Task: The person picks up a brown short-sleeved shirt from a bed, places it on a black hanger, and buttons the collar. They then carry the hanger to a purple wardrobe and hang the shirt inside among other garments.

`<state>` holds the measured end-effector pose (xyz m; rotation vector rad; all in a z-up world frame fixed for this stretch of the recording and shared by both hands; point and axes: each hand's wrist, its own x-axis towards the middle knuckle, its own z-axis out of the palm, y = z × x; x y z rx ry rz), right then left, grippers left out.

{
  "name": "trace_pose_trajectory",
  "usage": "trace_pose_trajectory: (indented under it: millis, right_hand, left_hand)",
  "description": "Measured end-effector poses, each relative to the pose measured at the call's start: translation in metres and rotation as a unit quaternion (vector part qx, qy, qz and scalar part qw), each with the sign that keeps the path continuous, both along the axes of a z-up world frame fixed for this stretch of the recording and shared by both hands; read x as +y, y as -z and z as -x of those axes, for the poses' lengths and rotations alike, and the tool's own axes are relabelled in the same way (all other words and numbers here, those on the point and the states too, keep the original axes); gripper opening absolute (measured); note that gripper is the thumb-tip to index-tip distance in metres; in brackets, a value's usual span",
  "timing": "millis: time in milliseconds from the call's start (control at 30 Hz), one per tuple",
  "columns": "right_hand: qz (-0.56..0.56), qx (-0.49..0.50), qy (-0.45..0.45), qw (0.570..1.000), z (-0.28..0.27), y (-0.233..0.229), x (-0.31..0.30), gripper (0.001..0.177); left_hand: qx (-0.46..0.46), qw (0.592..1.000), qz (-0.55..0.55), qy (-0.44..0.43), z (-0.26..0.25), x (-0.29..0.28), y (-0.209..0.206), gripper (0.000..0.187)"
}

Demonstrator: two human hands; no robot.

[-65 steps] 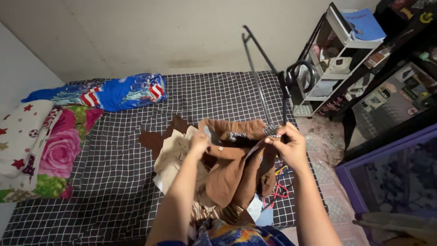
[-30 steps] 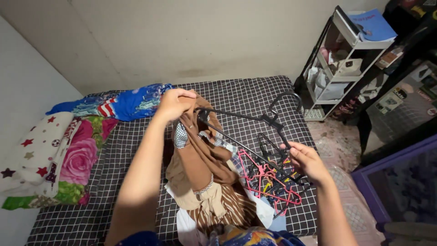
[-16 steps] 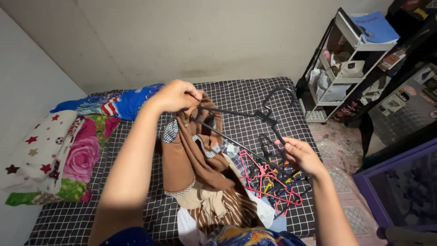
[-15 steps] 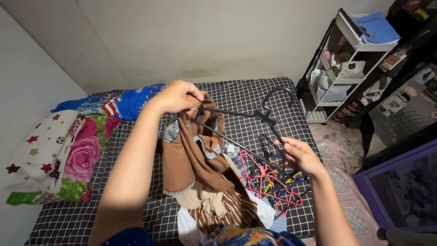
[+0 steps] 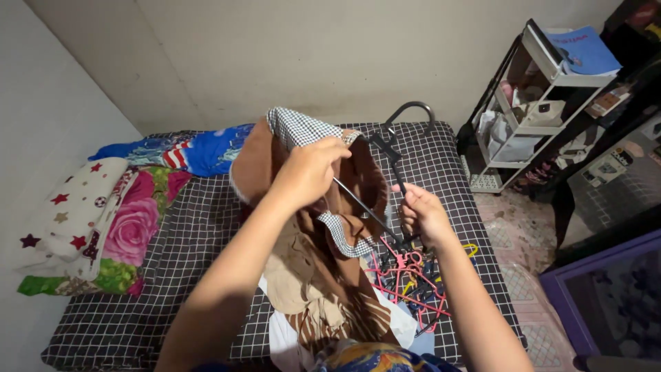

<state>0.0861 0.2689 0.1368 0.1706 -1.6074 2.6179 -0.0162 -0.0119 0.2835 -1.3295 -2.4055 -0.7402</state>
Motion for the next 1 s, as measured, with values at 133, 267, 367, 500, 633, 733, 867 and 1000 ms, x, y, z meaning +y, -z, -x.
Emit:
trace_pose_trajectory:
  millis: [133, 267, 367, 500, 633, 733, 867, 1000]
  right_hand:
    - [-0.004, 0.017, 0.008, 1.0, -0.004, -0.012, 0.011, 0.041]
    - [-0.051, 0.052, 0.01, 0.997, -0.011, -0.036, 0.017, 0.04]
    - [-0.063, 0.059, 0.0, 0.996, -0.017, -0.044, 0.019, 0.039]
    - [-0.053, 0.061, -0.009, 0.997, -0.021, -0.045, 0.017, 0.036]
    - [-0.085, 0.073, -0.004, 0.994, -0.025, -0.047, 0.019, 0.036]
    - [-0.087, 0.072, -0.007, 0.994, -0.027, -0.049, 0.024, 0.037]
    - [-0.084, 0.069, -0.007, 0.994, -0.031, -0.047, 0.037, 0.035]
    - [-0.081, 0.068, -0.002, 0.994, -0.032, -0.043, 0.048, 0.035]
  left_hand:
    - [0.007, 1.0, -0.011, -0.027, -0.04, -0.022, -0.019, 0.043]
    - [-0.17, 0.982, 0.048, 0.061, -0.063, -0.051, -0.071, 0.044]
    - [-0.123, 0.991, 0.009, 0.056, -0.039, -0.063, -0.069, 0.037]
    - [-0.011, 0.994, -0.105, -0.004, 0.018, -0.071, -0.073, 0.026]
    - [-0.014, 0.994, -0.11, 0.018, 0.071, -0.054, -0.069, 0.023]
    - [-0.008, 0.999, -0.033, 0.026, 0.087, -0.032, -0.067, 0.023]
    - [-0.079, 0.988, 0.128, -0.047, 0.098, -0.011, -0.063, 0.038]
    - [-0.135, 0.984, 0.117, -0.021, 0.119, -0.001, -0.031, 0.037]
